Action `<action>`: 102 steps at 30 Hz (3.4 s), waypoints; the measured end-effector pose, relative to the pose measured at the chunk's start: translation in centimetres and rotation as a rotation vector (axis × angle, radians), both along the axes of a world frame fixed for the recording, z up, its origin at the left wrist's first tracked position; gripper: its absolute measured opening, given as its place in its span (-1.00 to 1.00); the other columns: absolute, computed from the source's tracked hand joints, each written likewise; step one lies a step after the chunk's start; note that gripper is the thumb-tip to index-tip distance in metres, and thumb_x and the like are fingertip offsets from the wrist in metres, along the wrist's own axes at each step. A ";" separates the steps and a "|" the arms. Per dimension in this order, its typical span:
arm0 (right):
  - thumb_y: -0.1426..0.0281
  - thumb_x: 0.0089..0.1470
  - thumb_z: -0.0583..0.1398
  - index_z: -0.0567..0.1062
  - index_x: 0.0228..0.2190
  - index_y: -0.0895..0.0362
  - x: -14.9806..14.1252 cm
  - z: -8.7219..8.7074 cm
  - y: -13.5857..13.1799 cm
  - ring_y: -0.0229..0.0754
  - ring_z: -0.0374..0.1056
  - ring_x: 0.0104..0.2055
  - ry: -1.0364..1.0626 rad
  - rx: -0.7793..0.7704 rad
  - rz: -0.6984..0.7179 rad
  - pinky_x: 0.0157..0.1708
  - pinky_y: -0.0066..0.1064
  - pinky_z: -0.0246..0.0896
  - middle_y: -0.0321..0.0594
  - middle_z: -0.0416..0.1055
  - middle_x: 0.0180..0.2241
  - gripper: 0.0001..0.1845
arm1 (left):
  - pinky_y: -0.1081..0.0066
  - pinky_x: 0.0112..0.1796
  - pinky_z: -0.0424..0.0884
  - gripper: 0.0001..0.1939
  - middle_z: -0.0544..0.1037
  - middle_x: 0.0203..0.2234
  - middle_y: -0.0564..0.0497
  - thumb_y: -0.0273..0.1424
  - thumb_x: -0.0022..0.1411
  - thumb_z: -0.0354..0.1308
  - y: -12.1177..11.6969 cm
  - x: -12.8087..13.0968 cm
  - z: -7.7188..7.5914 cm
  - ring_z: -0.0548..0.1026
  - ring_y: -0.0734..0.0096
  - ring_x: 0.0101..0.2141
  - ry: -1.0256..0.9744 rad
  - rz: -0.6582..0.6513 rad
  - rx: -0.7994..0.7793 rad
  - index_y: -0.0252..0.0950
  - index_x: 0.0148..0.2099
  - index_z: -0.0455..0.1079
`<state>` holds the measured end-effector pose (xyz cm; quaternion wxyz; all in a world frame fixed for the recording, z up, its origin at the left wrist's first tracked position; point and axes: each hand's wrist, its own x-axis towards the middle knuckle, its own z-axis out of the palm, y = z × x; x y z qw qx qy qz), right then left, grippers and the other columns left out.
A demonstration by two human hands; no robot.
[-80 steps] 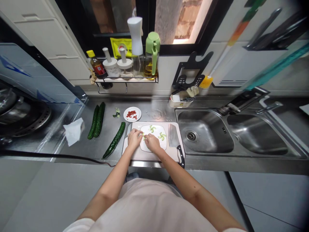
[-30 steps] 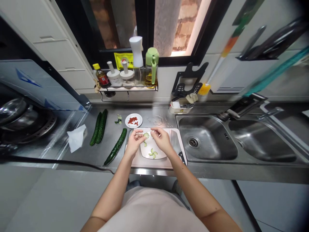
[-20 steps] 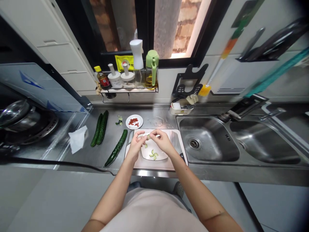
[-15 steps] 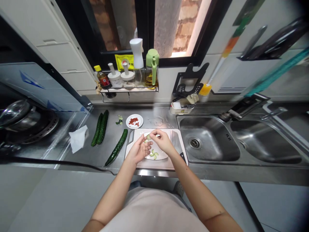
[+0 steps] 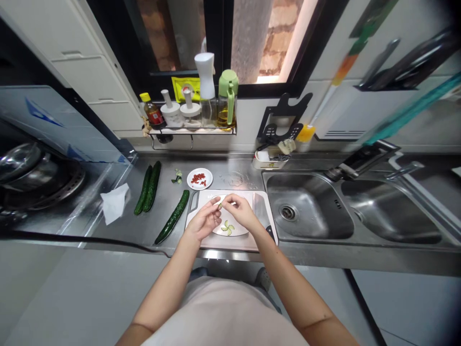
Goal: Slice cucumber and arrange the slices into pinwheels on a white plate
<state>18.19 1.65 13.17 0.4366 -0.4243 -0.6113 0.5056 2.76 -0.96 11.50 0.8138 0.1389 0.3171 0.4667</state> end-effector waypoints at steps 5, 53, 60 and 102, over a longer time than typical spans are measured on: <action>0.33 -0.02 0.21 0.45 -0.52 0.13 0.0 -0.6 0.0 -0.28 0.31 -0.39 0.057 -0.032 0.032 -0.30 -0.42 0.20 -0.31 0.42 -0.49 -0.86 | 0.61 -0.45 0.27 -0.54 0.43 -0.48 0.15 -0.49 0.00 0.34 -0.1 -0.1 -0.1 0.37 0.68 -0.52 0.105 0.053 0.065 -0.25 -0.03 0.35; 0.32 -0.05 0.23 0.48 -0.53 0.18 -1.4 -11.1 4.6 -0.32 0.26 -0.45 -0.603 -0.177 0.100 -0.44 -0.53 0.05 -0.32 0.42 -0.54 -0.83 | 0.49 -0.36 0.26 -0.81 0.48 -0.51 0.07 -0.39 0.06 0.18 2.5 -1.9 -10.1 0.39 0.48 -0.47 1.463 0.056 0.394 -0.26 -0.23 0.50; 0.33 0.00 0.24 0.49 -0.48 0.18 -1.4 -11.4 4.7 -0.30 0.28 -0.43 -0.726 -0.155 0.113 -0.45 -0.52 0.02 -0.26 0.47 -0.45 -0.84 | 0.48 -0.35 0.23 -0.82 0.53 -0.43 0.04 -0.42 0.11 0.13 2.6 -1.5 -9.9 0.41 0.44 -0.42 1.649 -0.057 0.464 -0.22 -0.22 0.51; 0.44 0.01 0.21 0.44 -0.41 0.16 -1.8 -12.4 4.8 -0.28 0.25 -0.39 -0.802 -0.126 0.066 -0.42 -0.51 -0.01 -0.25 0.42 -0.42 -0.96 | 0.39 -0.22 0.29 -0.84 0.46 -0.29 -0.04 -0.38 0.11 0.17 3.1 -1.8 -11.3 0.42 0.33 -0.26 1.730 -0.047 0.483 -0.23 -0.23 0.50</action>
